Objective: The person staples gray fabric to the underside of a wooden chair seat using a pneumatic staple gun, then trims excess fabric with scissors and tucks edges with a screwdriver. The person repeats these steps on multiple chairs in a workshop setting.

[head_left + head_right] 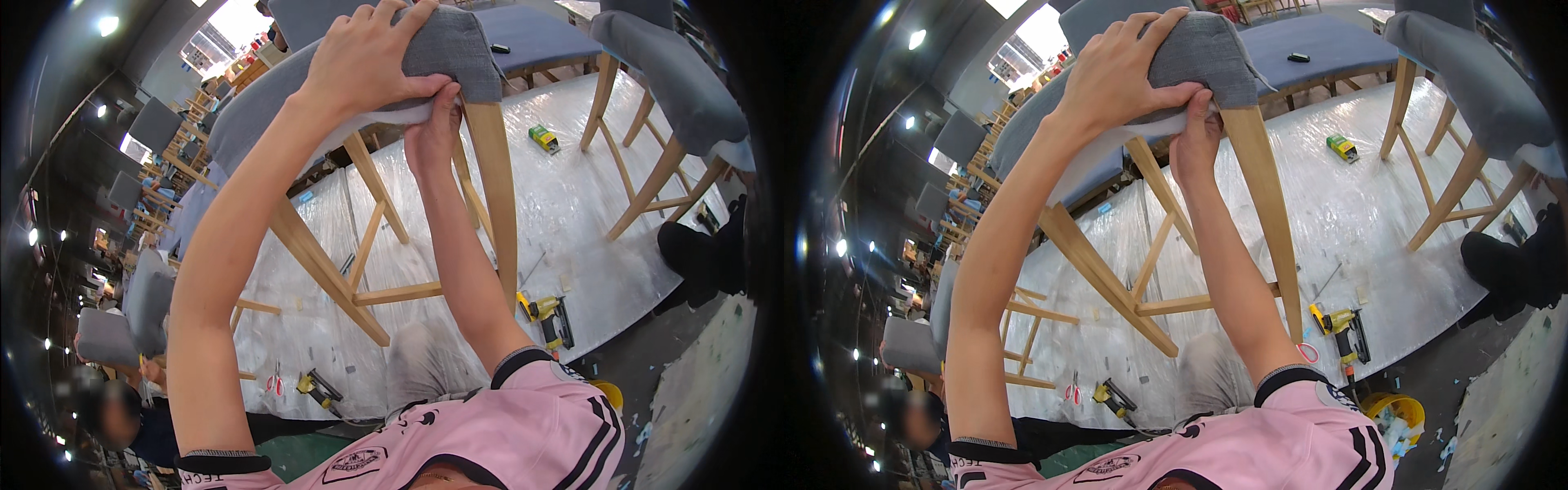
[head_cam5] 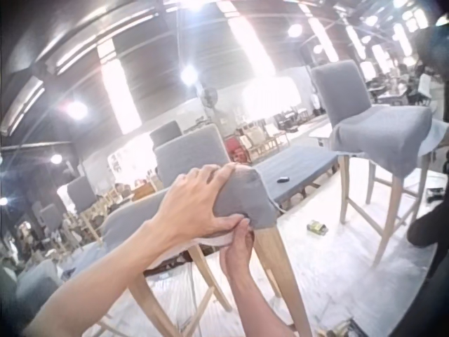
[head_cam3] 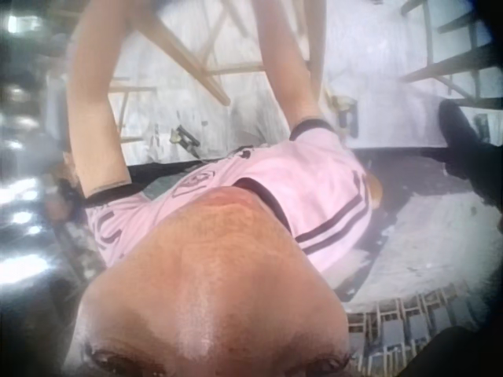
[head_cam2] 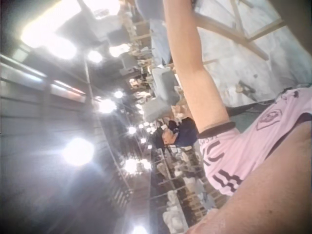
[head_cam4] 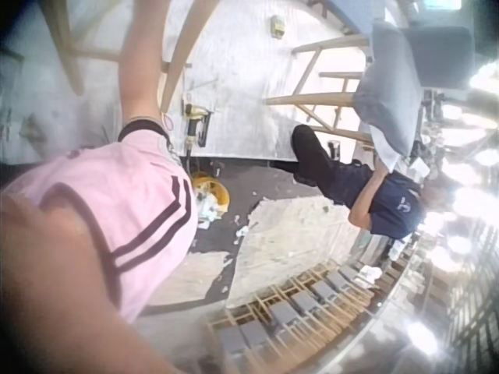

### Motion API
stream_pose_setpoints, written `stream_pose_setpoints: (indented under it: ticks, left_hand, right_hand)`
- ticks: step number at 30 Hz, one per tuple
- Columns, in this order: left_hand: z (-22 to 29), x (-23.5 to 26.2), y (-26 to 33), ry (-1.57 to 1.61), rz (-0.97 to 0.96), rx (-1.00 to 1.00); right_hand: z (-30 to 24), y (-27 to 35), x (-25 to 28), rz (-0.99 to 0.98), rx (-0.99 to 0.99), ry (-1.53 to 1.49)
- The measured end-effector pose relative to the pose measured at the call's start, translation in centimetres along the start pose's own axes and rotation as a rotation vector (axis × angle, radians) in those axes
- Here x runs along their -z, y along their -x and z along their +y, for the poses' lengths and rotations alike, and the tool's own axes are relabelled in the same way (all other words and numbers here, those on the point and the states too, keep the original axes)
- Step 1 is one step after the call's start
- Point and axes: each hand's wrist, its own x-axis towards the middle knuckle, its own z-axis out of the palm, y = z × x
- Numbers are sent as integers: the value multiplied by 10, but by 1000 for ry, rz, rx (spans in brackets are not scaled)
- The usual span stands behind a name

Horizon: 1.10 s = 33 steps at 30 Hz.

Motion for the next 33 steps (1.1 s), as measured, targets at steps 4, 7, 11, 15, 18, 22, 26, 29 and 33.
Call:
stream_pose_setpoints:
  ticks: [4,7,11,15,18,22,26,29,33]
  left_hand:
    - [-4,0,1,-35,-64,-10]
    - [-4,0,0,-31,-55,-13]
    - [-3,-3,0,-35,-51,-8]
    - [0,6,-4,-25,-129,19]
    - [-15,23,-38,232,-250,291]
    - [-14,1,-37,192,-240,166]
    - [-5,3,-24,132,-154,88]
    - [3,-24,-5,-58,117,-60]
    - [6,-49,22,-388,346,-149]
  right_hand:
    - [-1,11,-9,90,110,120]
    - [-1,12,-3,29,138,153]
    - [7,2,5,10,79,44]
    - [6,2,2,-12,-45,-54]
    - [-6,14,-8,-11,-91,-106]
    - [-6,15,5,-54,-33,-36]
    - [-8,18,8,-36,-18,11]
    - [-14,21,5,-31,3,14]
    - [-12,28,6,-28,-9,27]
